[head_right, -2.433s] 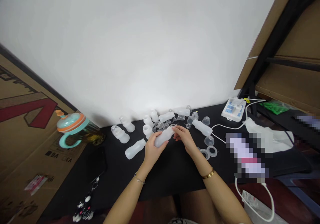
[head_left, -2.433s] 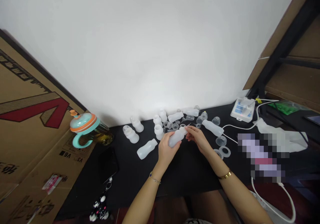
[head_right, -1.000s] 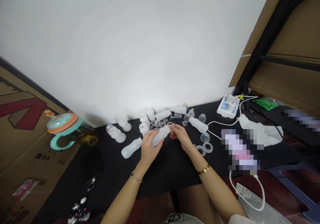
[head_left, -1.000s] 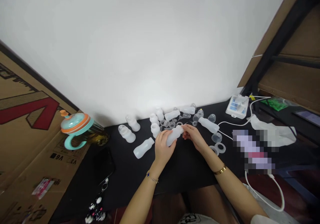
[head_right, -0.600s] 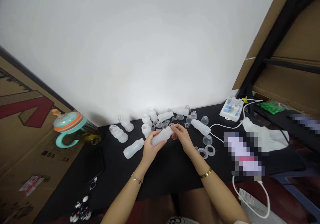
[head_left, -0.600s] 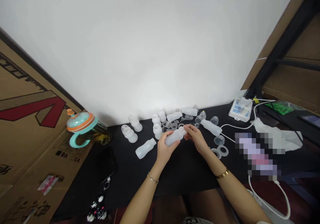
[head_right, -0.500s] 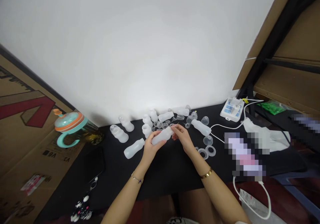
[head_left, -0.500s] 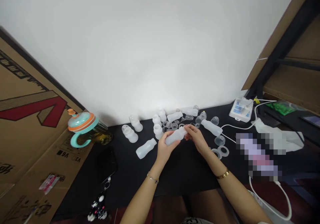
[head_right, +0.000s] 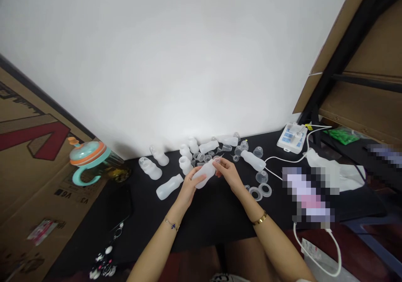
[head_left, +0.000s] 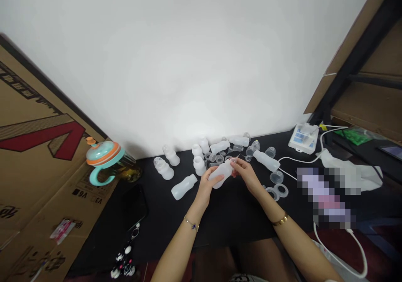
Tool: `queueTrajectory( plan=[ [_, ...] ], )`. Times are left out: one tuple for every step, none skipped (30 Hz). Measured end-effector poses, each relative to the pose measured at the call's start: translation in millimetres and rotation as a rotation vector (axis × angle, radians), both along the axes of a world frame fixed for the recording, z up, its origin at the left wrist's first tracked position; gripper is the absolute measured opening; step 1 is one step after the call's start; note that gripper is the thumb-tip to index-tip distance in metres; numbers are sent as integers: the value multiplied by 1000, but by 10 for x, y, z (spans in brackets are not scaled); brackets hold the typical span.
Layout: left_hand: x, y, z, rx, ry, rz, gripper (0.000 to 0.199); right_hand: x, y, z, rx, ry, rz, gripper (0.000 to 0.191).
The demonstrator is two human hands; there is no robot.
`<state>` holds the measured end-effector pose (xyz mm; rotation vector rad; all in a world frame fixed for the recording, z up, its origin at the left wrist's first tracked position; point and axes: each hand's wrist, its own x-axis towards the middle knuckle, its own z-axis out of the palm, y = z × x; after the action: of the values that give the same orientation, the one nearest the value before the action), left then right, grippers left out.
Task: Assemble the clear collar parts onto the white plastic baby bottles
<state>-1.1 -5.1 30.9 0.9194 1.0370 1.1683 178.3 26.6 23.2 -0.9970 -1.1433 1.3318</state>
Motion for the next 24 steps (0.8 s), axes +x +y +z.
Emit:
queueTrajectory(
  plan=[
    [-3, -6, 14, -14, -24, -15, 48, -1, 0, -3, 3, 0, -2, 48],
    [-4, -11, 26, -27, -49, -30, 47, -1, -1, -5, 7, -1, -3, 48],
    [-6, -17, 35, -40, -72, -44, 46, -2, -2, -5, 12, -3, -2, 48],
    [-6, -21, 42, -53, -92, -58, 46, -3, -5, -4, 18, -7, 1, 48],
    [-6, -23, 44, -64, -106, -70, 46, -4, -8, -1, 27, -11, 4, 47],
    [-6, -24, 44, -77, -115, -78, 46, -6, -11, 3, 35, -15, 6, 46],
    [-5, -23, 41, -90, -121, -82, 46, -7, -13, 9, 41, -20, 8, 46],
    [-4, -21, 36, -101, -125, -80, 47, -9, -16, 15, 45, -24, 7, 45],
    [-3, -18, 31, -112, -130, -77, 47, -10, -18, 21, 47, -29, 4, 45],
    [-1, -16, 26, -120, -136, -76, 48, -11, -19, 26, 46, -33, 1, 45],
    [0, -14, 22, -126, -141, -78, 48, -11, -19, 29, 45, -36, -2, 45],
    [1, -12, 19, -128, -146, -83, 48, -11, -18, 30, 43, -37, -5, 46],
    [2, -12, 18, -129, -148, -89, 48, -11, -16, 27, 42, -38, -6, 46],
    [3, -11, 19, -131, -148, -93, 49, -11, -13, 22, 42, -36, -6, 46],
    [4, -12, 20, -136, -148, -93, 49, -11, -10, 15, 43, -35, -2, 46],
    [5, -12, 23, -141, -149, -91, 50, -11, -7, 7, 44, -31, 0, 46],
    [6, -12, 25, -148, -155, -89, 51, -11, -4, 0, 46, -29, 1, 46],
    [7, -12, 27, -155, -164, -87, 52, -12, -3, -6, 50, -28, 0, 45],
    [8, -12, 29, -163, -177, -87, 52, -14, -4, -10, 57, -28, -6, 45],
    [10, -13, 31, -172, -190, -89, 53, -16, -6, -9, 66, -26, -16, 45],
    [11, -13, 32, -181, -201, -89, 53, -17, -10, -4, 74, -25, -27, 46],
    [12, -13, 32, -191, -210, -90, 54, -19, -16, 5, 80, -25, -38, 46],
    [13, -14, 32, -199, -215, -91, 54, -20, -22, 17, 85, -24, -47, 46],
    [13, -14, 32, -204, -220, -95, 54, -20, -28, 32, 87, -23, -59, 45]
  ],
)
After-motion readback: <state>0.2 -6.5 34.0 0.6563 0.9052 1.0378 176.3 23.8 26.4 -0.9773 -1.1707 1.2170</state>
